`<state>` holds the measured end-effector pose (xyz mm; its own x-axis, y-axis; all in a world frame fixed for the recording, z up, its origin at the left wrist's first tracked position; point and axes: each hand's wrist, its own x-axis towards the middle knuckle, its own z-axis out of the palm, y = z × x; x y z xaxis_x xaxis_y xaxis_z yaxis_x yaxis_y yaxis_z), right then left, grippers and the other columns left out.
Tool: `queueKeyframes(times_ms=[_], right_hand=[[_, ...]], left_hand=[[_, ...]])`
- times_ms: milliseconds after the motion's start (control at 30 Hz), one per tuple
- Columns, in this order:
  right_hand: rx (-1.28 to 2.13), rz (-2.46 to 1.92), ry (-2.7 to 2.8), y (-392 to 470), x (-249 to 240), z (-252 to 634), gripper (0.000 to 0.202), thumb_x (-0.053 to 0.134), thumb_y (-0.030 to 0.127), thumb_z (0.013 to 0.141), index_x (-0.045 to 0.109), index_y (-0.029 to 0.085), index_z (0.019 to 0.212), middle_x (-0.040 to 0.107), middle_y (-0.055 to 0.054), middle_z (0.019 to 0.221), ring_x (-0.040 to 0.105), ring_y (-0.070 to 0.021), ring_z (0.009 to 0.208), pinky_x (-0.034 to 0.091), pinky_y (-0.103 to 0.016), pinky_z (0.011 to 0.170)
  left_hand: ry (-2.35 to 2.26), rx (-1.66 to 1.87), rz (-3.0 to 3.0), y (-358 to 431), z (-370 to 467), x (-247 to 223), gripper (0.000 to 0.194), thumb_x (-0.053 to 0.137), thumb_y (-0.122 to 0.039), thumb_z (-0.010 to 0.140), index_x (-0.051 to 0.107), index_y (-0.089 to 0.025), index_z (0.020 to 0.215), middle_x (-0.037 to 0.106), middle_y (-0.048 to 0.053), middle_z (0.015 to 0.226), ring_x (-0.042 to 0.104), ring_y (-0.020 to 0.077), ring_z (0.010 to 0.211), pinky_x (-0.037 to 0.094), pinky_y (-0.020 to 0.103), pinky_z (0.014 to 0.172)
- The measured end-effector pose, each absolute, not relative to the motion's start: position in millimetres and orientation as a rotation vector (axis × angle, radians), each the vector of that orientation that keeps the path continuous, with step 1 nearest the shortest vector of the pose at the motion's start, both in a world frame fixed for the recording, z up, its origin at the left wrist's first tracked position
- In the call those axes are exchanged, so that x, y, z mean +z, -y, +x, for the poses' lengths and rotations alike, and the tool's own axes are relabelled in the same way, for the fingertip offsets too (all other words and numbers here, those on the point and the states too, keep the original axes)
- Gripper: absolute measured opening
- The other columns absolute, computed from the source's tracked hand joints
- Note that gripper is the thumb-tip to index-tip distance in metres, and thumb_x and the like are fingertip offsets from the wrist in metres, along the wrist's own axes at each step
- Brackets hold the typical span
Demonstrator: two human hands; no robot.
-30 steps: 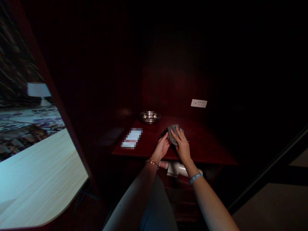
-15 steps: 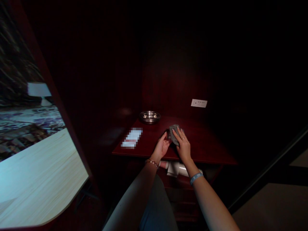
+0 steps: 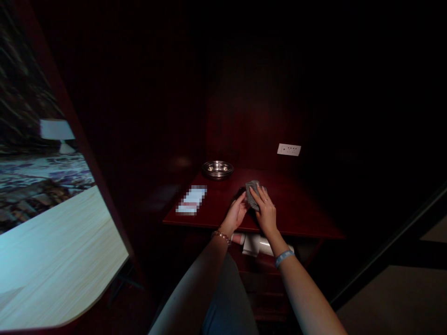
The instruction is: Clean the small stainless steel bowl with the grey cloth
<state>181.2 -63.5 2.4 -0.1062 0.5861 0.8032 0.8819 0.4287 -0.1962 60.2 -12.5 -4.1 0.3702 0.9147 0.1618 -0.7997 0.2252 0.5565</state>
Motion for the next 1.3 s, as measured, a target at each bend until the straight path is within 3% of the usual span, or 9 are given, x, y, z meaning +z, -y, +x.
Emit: queueKeyframes(times_ms=[333,500,667,833,1000,1300], right_hand=[[-0.401,-1.261,1.783,62.9,0.9,182.3,0.086,0.040,-0.005,0.070,0.035,0.035,0.147,0.026,0.007,0.156,0.025,-0.0193,0.144,0.032,-0.040,0.117],[-0.375,-1.254,1.743,61.7,0.4,183.9,0.089,0.040,-0.005,0.068,0.033,0.034,0.148,0.028,0.006,0.156,0.028,-0.0183,0.143,0.033,-0.039,0.117],[-0.376,-1.264,1.739,62.2,1.3,184.0,0.089,0.040,-0.005,0.067,0.034,0.033,0.147,0.028,0.006,0.155,0.029,-0.0184,0.143,0.033,-0.038,0.117],[-0.402,-1.263,1.762,63.2,1.8,182.4,0.088,0.041,-0.005,0.068,0.035,0.034,0.147,0.028,0.007,0.156,0.029,-0.0183,0.143,0.033,-0.038,0.116],[-0.398,-1.263,1.764,63.6,1.6,181.8,0.087,0.042,-0.005,0.068,0.037,0.035,0.146,0.028,0.007,0.156,0.027,-0.0184,0.144,0.033,-0.038,0.117],[-0.365,-1.240,1.726,64.3,2.0,182.2,0.084,0.042,-0.003,0.071,0.036,0.034,0.146,0.031,0.006,0.155,0.032,-0.0180,0.142,0.034,-0.037,0.116]], left_hand=[[-0.237,1.196,0.553,17.0,55.0,3.8,0.022,0.062,-0.026,0.085,0.070,-0.015,0.103,0.074,0.006,0.098,0.067,0.0127,0.086,0.047,0.028,0.093],[-0.239,1.186,0.646,17.2,59.4,1.3,0.023,0.066,-0.030,0.082,0.071,-0.015,0.099,0.073,0.009,0.101,0.066,0.0187,0.102,0.042,0.034,0.101],[-0.225,1.215,0.744,18.2,63.9,-2.7,0.018,0.070,-0.021,0.076,0.073,-0.015,0.094,0.073,0.011,0.104,0.064,0.0226,0.109,0.040,0.037,0.104],[-0.240,1.256,0.674,17.0,61.9,-2.6,0.015,0.070,-0.021,0.076,0.072,-0.014,0.089,0.074,0.009,0.095,0.067,0.0191,0.098,0.043,0.034,0.101],[-0.246,1.217,0.587,17.1,59.0,2.5,0.022,0.063,-0.028,0.084,0.071,-0.015,0.099,0.074,0.007,0.099,0.067,0.0162,0.094,0.045,0.032,0.098],[-0.232,1.250,0.472,16.7,54.1,4.5,0.016,0.057,-0.023,0.088,0.069,-0.016,0.094,0.074,0.004,0.092,0.067,0.0133,0.082,0.048,0.029,0.089]])
